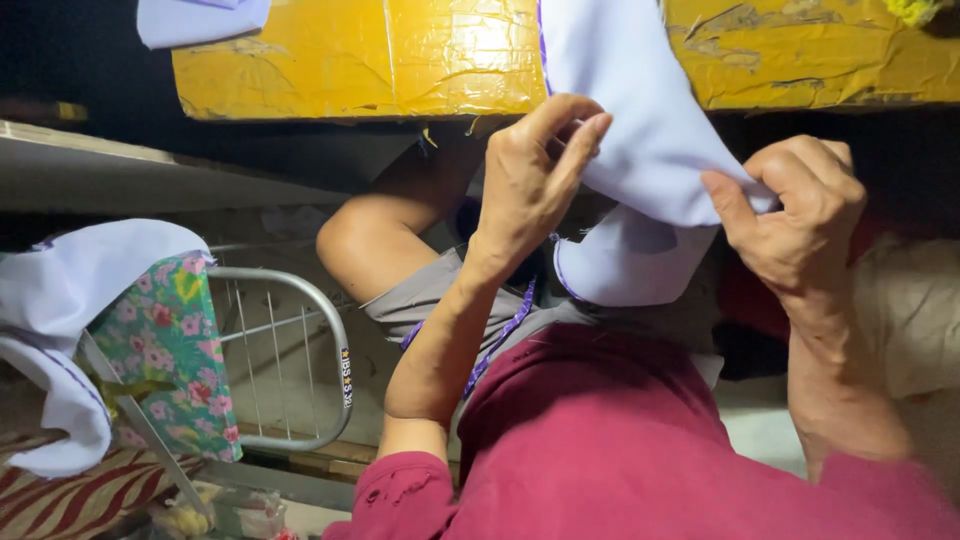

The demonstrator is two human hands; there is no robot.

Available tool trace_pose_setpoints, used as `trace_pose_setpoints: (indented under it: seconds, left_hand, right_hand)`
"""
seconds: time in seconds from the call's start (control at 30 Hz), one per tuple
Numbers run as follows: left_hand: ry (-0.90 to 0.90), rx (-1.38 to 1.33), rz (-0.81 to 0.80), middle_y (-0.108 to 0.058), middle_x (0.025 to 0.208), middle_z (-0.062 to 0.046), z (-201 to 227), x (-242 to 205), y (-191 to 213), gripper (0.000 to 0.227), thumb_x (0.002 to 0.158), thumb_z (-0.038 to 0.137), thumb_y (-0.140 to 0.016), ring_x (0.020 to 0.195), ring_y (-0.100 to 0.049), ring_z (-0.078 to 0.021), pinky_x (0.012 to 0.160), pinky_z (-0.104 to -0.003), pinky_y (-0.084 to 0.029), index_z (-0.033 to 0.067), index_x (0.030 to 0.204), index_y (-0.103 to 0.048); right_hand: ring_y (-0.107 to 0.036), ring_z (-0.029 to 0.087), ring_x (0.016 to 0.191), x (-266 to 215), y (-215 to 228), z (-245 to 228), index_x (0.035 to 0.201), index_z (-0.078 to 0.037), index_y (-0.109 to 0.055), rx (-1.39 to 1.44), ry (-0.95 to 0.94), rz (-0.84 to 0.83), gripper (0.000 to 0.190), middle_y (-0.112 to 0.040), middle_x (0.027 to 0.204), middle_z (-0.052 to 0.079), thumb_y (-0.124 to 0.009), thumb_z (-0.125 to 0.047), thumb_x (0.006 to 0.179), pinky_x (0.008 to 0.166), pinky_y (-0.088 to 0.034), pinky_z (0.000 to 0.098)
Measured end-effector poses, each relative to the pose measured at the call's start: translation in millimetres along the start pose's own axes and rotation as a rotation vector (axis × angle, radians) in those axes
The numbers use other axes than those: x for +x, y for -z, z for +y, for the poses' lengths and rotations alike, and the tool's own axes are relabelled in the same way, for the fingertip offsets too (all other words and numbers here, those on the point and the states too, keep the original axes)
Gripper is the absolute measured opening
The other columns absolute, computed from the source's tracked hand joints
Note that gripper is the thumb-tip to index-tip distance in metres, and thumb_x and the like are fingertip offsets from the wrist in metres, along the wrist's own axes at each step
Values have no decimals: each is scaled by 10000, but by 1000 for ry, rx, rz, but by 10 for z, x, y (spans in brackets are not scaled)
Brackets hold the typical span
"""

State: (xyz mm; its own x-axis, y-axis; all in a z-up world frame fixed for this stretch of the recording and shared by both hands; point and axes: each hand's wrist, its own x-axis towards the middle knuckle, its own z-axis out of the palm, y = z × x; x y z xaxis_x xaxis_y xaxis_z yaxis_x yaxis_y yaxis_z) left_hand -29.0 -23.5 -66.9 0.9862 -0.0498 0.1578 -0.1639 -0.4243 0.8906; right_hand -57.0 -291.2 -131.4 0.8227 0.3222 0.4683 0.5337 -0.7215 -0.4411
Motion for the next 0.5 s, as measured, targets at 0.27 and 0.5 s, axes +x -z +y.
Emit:
trace_pose_setpoints:
  seconds: [0.27, 0.5]
  left_hand:
    - [222, 157, -116, -581, 529, -4, 69, 138, -220, 540, 865, 637, -446, 542, -561, -278, 607, -394, -443, 134, 679, -509]
    - [242, -101, -152, -684, 593, 25, -47, 114, -219, 284, 944, 342, -549, 411, -723, -110, 467, -220, -488, 142, 760, -629]
  right_hand:
    - [-569, 325, 790, 402, 88, -590, 927, 13, -628, 184, 123, -134, 246, -605, 919, 166, -830, -83, 1030, 697, -433, 424]
    - [-604, 262, 778, 654, 89, -522, 1050, 45, -721, 300, -80, -206, 218, -695, 934, 153, -668, -119, 1183, 721, -444, 390]
